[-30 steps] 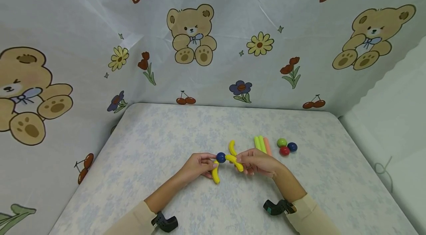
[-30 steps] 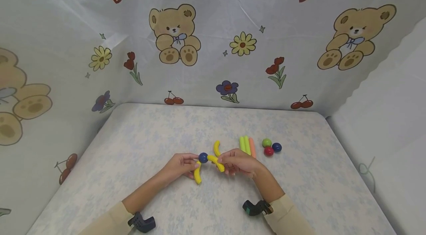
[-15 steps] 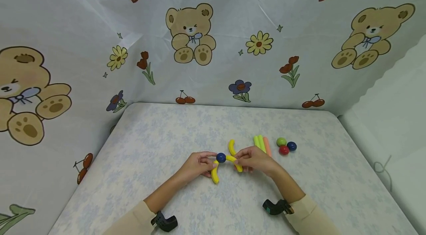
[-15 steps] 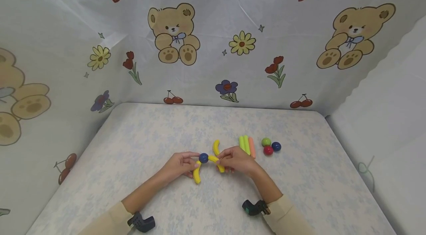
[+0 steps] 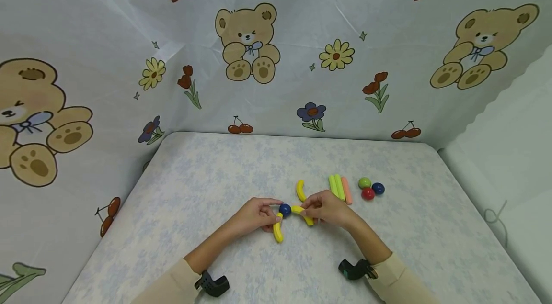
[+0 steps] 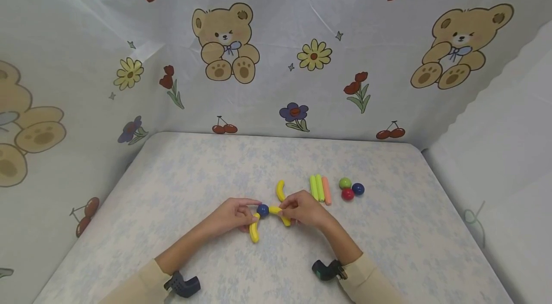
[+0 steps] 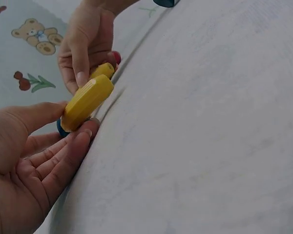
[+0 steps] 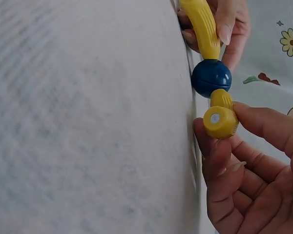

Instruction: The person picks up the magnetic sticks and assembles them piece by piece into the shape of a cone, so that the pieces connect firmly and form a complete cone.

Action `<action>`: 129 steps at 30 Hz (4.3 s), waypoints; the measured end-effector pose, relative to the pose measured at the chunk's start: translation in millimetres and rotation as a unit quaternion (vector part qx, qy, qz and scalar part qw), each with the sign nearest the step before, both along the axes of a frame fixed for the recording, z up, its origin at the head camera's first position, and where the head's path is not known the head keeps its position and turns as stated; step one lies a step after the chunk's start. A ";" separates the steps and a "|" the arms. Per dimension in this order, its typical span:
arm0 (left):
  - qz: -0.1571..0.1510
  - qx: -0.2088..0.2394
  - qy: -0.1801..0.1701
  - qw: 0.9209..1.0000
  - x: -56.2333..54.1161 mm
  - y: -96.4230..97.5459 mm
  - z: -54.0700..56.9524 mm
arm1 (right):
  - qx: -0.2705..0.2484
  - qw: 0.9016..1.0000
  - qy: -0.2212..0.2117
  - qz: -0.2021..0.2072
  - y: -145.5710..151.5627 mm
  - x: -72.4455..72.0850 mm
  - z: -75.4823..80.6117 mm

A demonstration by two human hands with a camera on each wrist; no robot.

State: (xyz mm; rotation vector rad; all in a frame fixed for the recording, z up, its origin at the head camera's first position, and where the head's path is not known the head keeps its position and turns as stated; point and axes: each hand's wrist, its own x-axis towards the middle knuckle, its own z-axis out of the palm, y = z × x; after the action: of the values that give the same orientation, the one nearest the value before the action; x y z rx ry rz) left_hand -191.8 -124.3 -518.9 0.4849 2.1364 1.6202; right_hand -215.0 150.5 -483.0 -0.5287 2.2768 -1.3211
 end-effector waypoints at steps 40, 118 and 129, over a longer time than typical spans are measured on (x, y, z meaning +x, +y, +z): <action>-0.052 -0.049 0.001 0.997 2.5 -4.2 8.7 | 0.051 0.994 0.098 -0.021 -10.3 5.1 -2.0; -0.018 0.021 0.026 0.999 -4.0 -8.6 -13.2 | 0.119 0.952 0.193 -0.207 195.8 -39.0 23.4; -0.015 0.020 0.027 0.999 -4.4 -8.8 -14.3 | 0.110 0.969 0.146 -0.169 207.0 -41.3 2.8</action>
State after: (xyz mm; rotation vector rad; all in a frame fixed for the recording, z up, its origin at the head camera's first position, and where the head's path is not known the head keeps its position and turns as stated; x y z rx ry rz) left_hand -196.2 -133.1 -533.2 0.5757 2.1294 1.6530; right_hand -256.3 357.5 -480.3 -0.2809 2.8147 -1.1760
